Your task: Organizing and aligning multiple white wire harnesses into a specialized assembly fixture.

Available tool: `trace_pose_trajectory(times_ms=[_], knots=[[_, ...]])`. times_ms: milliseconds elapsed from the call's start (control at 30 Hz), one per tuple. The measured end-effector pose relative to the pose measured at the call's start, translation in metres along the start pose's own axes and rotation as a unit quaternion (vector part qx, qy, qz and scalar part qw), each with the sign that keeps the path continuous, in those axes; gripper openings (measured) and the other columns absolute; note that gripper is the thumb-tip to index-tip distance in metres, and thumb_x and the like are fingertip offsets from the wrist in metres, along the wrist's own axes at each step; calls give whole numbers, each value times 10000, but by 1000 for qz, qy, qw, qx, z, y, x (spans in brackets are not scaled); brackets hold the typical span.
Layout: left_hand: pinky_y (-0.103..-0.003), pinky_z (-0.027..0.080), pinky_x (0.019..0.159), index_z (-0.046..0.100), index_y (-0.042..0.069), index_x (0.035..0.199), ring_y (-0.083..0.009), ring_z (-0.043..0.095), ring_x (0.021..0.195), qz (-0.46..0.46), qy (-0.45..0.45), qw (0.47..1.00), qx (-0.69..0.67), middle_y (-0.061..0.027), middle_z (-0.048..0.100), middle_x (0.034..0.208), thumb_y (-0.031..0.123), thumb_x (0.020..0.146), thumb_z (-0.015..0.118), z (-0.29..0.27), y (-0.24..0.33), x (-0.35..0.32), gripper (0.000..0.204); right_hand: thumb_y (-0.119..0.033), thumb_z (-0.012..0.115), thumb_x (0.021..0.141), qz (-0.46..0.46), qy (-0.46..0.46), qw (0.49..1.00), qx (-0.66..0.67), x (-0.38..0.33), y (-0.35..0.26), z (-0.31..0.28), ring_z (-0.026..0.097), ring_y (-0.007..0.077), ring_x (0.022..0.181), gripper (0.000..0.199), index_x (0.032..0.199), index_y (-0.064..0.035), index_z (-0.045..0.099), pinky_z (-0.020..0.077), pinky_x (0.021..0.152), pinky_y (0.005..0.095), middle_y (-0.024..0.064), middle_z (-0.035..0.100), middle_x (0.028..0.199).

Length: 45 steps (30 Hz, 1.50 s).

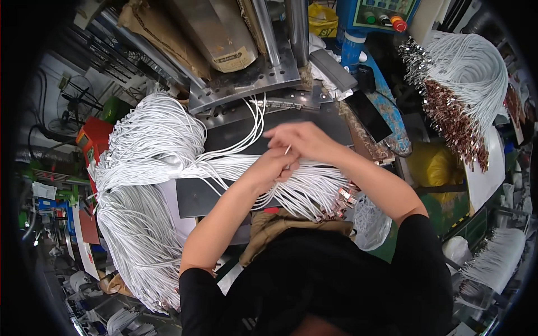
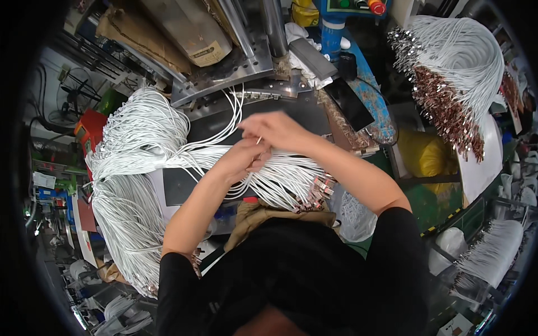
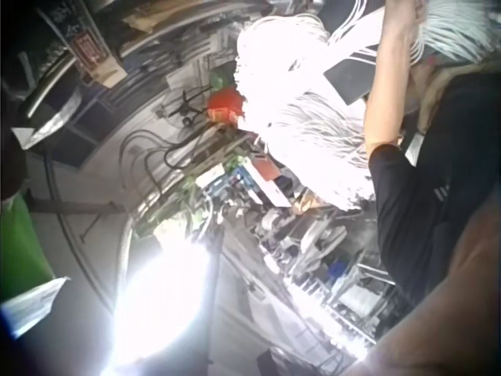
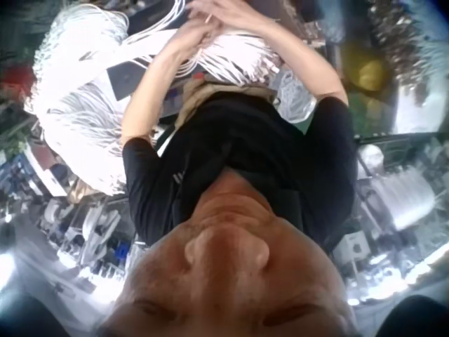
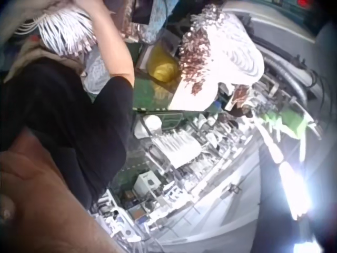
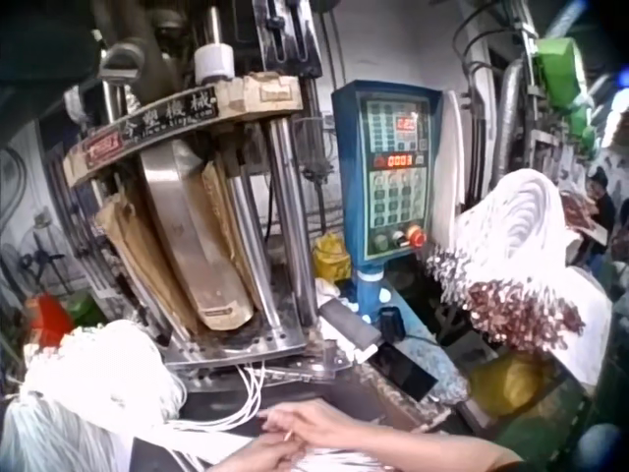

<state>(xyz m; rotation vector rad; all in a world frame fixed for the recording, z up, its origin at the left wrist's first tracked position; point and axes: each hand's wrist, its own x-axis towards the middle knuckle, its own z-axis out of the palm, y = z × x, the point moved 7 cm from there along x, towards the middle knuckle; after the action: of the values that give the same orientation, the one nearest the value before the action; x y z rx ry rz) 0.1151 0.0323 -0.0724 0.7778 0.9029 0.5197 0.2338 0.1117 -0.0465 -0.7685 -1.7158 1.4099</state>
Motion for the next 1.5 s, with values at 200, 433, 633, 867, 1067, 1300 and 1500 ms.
trace_pose_trajectory(times_ms=[200,433,633,867,1067,1300,1500], knots=[[-237,371,548,635,3,1223,-82,466,616,61,132,987,-72,12,561,771,209,1049,540,-42,28,33,285,-115,539,942,-114,80,757,-638,-2,14,-33,679,265,936,326,1210,51,622,543,824,377,148,667,1108],[-244,411,563,690,-6,1117,-93,528,637,77,175,979,-67,-12,614,823,196,988,637,-58,21,48,245,-115,588,875,-150,103,816,-548,-2,13,-10,615,209,761,335,1173,30,632,526,705,347,143,639,981],[-231,416,556,720,12,1046,-92,545,632,58,124,991,8,-14,634,829,180,936,674,-65,14,51,206,-171,587,895,279,37,959,20,5,62,-32,565,152,584,300,1107,19,679,479,574,302,104,660,856],[-225,426,583,716,13,1028,-89,556,635,84,162,976,121,-8,642,821,202,916,714,-50,15,53,220,-197,491,976,207,140,968,19,4,68,-30,483,96,507,374,1249,-11,669,351,442,256,45,633,776],[-233,455,648,727,27,1015,-91,580,694,69,136,981,119,-5,649,812,196,907,726,-47,11,52,201,-223,482,954,171,140,969,-106,-1,57,-28,666,192,726,385,1178,-11,711,518,695,324,125,725,878],[-241,472,669,728,35,1014,-98,592,704,60,142,981,115,-11,660,816,205,912,732,-47,11,51,198,-236,477,955,177,145,973,-25,2,69,-30,708,258,866,384,1167,-23,715,525,825,347,164,744,962],[-237,464,648,720,24,985,-95,587,671,70,146,986,34,-6,654,808,217,917,730,-36,21,45,205,-264,587,903,91,137,973,-162,4,70,-32,696,216,822,395,1175,-2,702,526,795,335,144,745,939]])
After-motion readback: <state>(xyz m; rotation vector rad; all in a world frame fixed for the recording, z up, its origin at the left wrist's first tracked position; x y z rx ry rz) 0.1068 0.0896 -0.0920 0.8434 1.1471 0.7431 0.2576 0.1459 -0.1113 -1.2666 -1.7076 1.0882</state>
